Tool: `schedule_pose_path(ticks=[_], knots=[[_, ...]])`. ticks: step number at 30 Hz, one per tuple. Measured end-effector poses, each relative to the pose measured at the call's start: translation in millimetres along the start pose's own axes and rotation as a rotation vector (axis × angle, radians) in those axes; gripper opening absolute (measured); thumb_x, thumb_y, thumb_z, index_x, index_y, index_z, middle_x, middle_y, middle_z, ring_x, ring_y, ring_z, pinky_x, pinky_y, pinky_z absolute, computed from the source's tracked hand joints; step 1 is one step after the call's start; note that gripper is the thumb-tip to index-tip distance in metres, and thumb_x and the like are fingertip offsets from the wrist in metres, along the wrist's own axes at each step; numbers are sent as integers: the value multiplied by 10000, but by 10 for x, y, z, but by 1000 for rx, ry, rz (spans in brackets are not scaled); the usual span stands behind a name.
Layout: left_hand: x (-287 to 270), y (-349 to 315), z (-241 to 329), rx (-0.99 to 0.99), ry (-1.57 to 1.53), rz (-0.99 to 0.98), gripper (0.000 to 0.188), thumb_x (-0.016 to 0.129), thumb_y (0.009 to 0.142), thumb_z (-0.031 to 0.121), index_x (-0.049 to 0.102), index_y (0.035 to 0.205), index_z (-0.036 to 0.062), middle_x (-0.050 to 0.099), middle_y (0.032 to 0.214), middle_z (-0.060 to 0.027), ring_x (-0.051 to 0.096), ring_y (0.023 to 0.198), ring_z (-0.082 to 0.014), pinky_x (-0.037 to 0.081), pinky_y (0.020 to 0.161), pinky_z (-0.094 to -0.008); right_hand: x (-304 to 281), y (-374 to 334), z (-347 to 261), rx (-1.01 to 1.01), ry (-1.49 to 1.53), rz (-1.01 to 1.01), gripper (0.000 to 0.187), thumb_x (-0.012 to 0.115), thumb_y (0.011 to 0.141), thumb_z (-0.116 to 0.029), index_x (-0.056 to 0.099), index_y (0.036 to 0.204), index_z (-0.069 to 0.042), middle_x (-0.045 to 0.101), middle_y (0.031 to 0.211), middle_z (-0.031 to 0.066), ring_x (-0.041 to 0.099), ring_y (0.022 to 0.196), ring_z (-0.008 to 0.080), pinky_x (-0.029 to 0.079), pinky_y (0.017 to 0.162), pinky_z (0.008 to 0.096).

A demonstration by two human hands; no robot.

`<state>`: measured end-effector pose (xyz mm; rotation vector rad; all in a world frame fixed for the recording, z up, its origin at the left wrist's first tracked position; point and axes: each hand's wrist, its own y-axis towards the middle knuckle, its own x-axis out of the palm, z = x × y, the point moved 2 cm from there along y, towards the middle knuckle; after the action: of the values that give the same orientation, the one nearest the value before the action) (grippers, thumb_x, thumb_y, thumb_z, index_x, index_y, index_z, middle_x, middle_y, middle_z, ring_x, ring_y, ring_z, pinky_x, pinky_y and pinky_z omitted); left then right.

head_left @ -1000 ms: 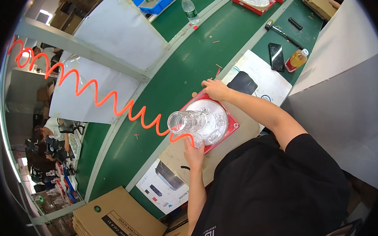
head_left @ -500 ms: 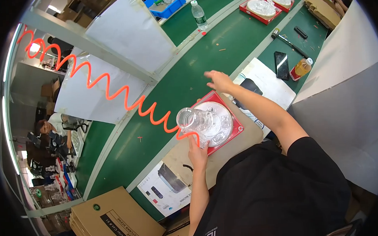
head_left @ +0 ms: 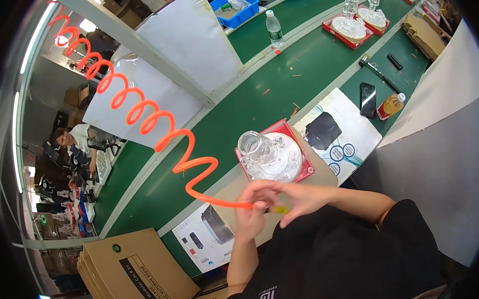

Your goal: Cleaning glass lamp shades with an air duster and packing them into cardboard boxes for shipping.

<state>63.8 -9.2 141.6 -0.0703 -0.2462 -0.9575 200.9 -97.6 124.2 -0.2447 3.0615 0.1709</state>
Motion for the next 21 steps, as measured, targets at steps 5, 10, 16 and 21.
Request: schedule_pose_path(ticks=[5, 10, 16, 21], knots=[[360, 400, 505, 527, 532, -377, 477, 709, 832, 324, 569, 1141, -11, 585, 1170, -161, 588, 983, -243, 480, 843, -343, 6, -12, -110, -156, 103, 48, 574, 703, 846, -142, 437, 1336, -7, 574, 1142, 108, 557, 1058, 186, 458, 887, 320], [-106, 753, 241, 460, 758, 113, 568, 781, 754, 172, 506, 1221, 4, 574, 1206, -151, 532, 1146, -242, 433, 964, -371, -657, -181, -950, -319, 416, 190, 348, 583, 908, -76, 513, 1227, 43, 550, 1081, 106, 569, 882, 149, 466, 778, 310], [-16, 1016, -259, 382, 580, 288, 609, 770, 682, 15, 485, 1220, 26, 649, 1080, -137, 647, 962, -215, 502, 856, -325, -880, 60, -1489, -652, 162, 386, 282, 516, 928, -126, 505, 1144, 55, 505, 1059, 180, 547, 741, 172, 464, 680, 326], [17, 1084, -295, 361, 616, 326, 615, 786, 694, 36, 459, 1215, 17, 646, 1068, -138, 643, 949, -210, 501, 853, -325, -852, 14, -1512, -682, 106, 523, 234, 502, 930, -103, 506, 1109, 47, 514, 1045, 166, 555, 743, 147, 471, 671, 290]])
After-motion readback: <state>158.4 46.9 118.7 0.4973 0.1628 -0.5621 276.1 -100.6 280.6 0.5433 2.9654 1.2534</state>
